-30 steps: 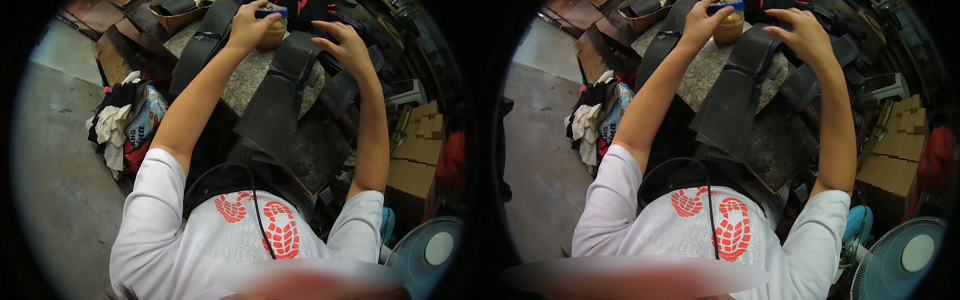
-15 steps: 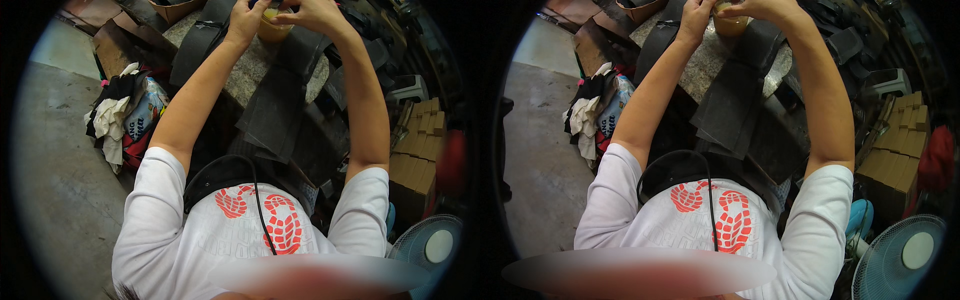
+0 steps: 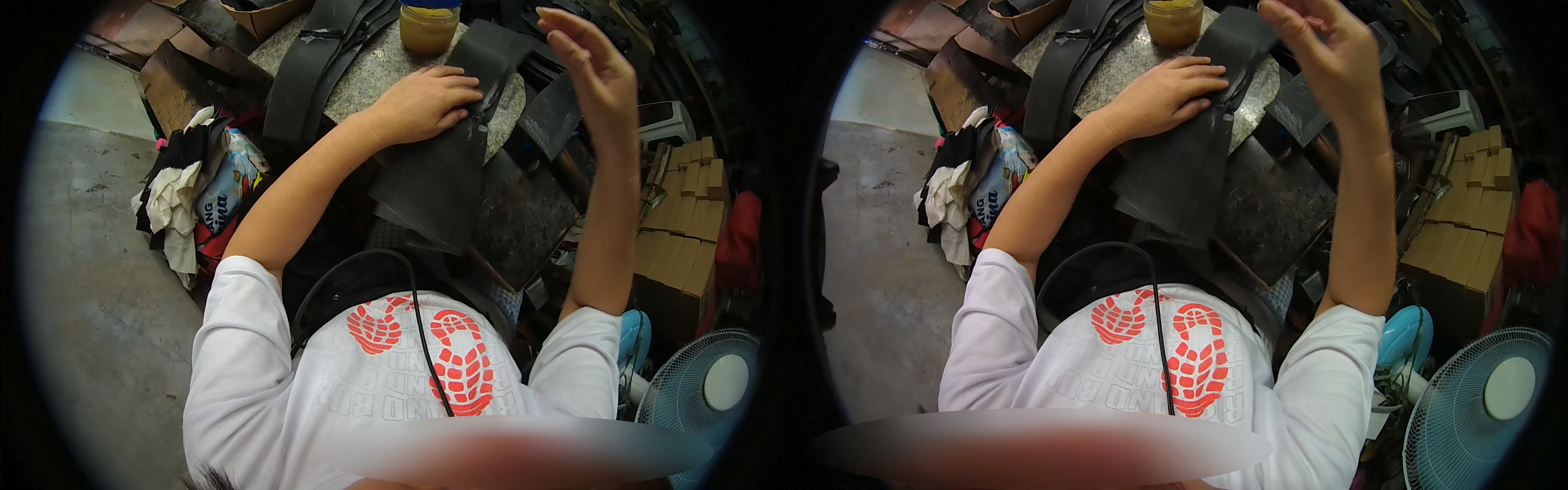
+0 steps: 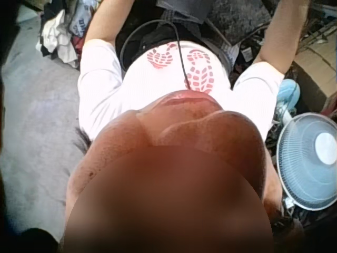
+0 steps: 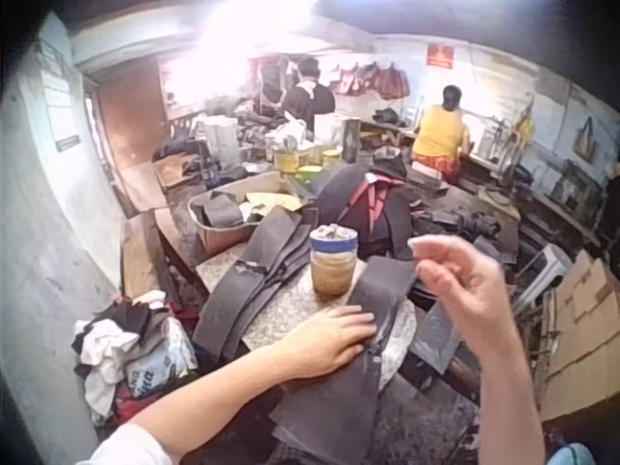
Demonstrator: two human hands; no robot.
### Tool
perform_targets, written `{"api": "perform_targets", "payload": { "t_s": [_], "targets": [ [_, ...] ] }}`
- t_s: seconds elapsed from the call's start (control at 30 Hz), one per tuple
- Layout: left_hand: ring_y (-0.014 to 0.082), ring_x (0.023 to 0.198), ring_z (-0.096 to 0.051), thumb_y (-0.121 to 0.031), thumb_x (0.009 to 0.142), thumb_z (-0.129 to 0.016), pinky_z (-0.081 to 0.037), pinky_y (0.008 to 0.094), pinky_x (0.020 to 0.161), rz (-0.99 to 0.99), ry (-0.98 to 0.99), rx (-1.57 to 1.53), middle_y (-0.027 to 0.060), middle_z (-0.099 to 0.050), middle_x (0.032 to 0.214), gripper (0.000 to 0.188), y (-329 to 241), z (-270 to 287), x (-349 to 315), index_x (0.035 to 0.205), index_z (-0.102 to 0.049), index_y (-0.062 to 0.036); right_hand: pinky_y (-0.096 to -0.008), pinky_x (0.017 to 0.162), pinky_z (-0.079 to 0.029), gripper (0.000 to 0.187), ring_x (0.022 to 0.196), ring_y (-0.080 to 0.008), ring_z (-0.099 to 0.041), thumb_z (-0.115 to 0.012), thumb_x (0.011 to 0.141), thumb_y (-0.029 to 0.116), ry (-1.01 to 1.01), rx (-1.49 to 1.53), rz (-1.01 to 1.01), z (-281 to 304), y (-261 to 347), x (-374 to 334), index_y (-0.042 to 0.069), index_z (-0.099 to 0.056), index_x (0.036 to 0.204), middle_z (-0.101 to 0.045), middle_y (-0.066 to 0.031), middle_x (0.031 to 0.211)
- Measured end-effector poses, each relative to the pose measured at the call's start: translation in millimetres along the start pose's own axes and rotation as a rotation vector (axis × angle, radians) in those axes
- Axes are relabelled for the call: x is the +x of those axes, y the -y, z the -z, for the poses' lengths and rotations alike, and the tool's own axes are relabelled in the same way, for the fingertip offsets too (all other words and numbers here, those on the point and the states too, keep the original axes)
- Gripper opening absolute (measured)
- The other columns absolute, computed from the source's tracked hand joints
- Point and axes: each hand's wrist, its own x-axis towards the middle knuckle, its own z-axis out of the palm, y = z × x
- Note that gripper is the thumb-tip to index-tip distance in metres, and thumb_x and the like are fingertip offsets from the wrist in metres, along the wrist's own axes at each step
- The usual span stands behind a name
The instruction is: The person repeatedly applies a beige paste from a small jar onto black rubber strips using a small brush. They spread the paste evenly across the surface of each strip and place the treated pieces on a nearby stack.
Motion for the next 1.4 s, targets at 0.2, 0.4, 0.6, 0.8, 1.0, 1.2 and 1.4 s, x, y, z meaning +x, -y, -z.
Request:
{"api": "perform_targets", "payload": {
  "t_s": [0.2, 0.4, 0.6, 0.8, 1.0, 1.2, 1.4],
  "targets": [
    [0.0265, 0.106, -0.067, -0.017, 0.096, -0.064, -0.053, 0.0404, 0.091, 0.180, 0.182, -0.165, 0.0060, -0.070, 0.110, 0.029, 21, 32, -16, 0.125, -0.067, -0.0125, -0.0263, 0.086, -0.053, 0.047, 0.098, -0.0109, -0.067, -0.067, 0.100, 0.016, 0.001, 0.139, -0.266, -53, -28, -70, 0.010, -0.054, 0.145, -0.073, -0.0077, 0.111],
    [0.0279, 0.103, -0.066, -0.014, 0.088, -0.069, -0.053, 0.0443, 0.090, 0.127, 0.073, 0.036, 0.0086, -0.066, 0.106, 0.036, 34, 16, 0, 0.124, -0.068, -0.0130, -0.0340, 0.104, -0.048, 0.057, 0.123, -0.0196, -0.062, -0.063, 0.103, 0.017, 0.122, -0.039, -0.363, -82, -40, -84, 0.015, -0.042, 0.156, -0.070, -0.0124, 0.125],
    [0.0287, 0.124, -0.057, -0.013, 0.085, -0.069, -0.046, 0.0393, 0.108, 0.044, 0.121, 0.069, 0.0080, -0.064, 0.132, 0.043, 54, 1, 3, 0.127, -0.068, -0.0119, -0.0399, 0.107, -0.045, 0.035, 0.130, -0.0308, -0.056, -0.066, 0.093, 0.018, -0.020, -0.303, -0.105, -55, -67, -55, 0.013, -0.071, 0.127, -0.068, -0.0136, 0.130],
    [0.0291, 0.125, -0.056, -0.019, 0.088, -0.058, -0.044, 0.0409, 0.111, 0.118, 0.094, 0.176, 0.0067, -0.061, 0.139, 0.051, 53, -15, 3, 0.138, -0.064, -0.0161, -0.0475, 0.123, -0.025, 0.052, 0.153, -0.0422, -0.025, -0.057, 0.092, 0.019, 0.156, -0.716, -0.173, -58, -120, -39, 0.013, -0.060, 0.143, -0.040, -0.0180, 0.162],
    [0.0292, 0.129, -0.051, -0.012, 0.088, -0.055, -0.042, 0.0424, 0.113, 0.110, 0.081, 0.124, 0.0063, -0.056, 0.144, 0.056, 59, -20, -2, 0.143, -0.058, -0.0165, -0.0560, 0.124, -0.015, 0.052, 0.152, -0.0476, -0.021, -0.055, 0.091, 0.028, 0.106, -0.595, -0.215, -84, -111, -56, 0.011, -0.063, 0.140, -0.038, -0.0259, 0.160],
    [0.0286, 0.129, -0.052, -0.018, 0.090, -0.052, -0.041, 0.0433, 0.112, 0.078, 0.028, 0.051, 0.0026, -0.059, 0.142, 0.052, 85, -46, 0, 0.140, -0.063, -0.0186, -0.0586, 0.123, -0.011, 0.046, 0.154, -0.0478, -0.017, -0.056, 0.094, 0.032, 0.175, -0.493, -0.148, -104, -70, -88, 0.015, -0.068, 0.136, -0.033, -0.0270, 0.162],
    [0.0271, 0.133, -0.050, -0.022, 0.092, -0.056, -0.038, 0.0454, 0.115, 0.054, -0.017, 0.114, 0.0014, -0.059, 0.143, 0.049, 90, -56, 0, 0.140, -0.063, -0.0189, -0.0610, 0.123, -0.007, 0.045, 0.155, -0.0446, -0.017, -0.056, 0.097, 0.035, 0.299, -0.505, -0.013, -122, -37, -111, 0.019, -0.068, 0.137, -0.031, -0.0181, 0.166]
  ]
}}
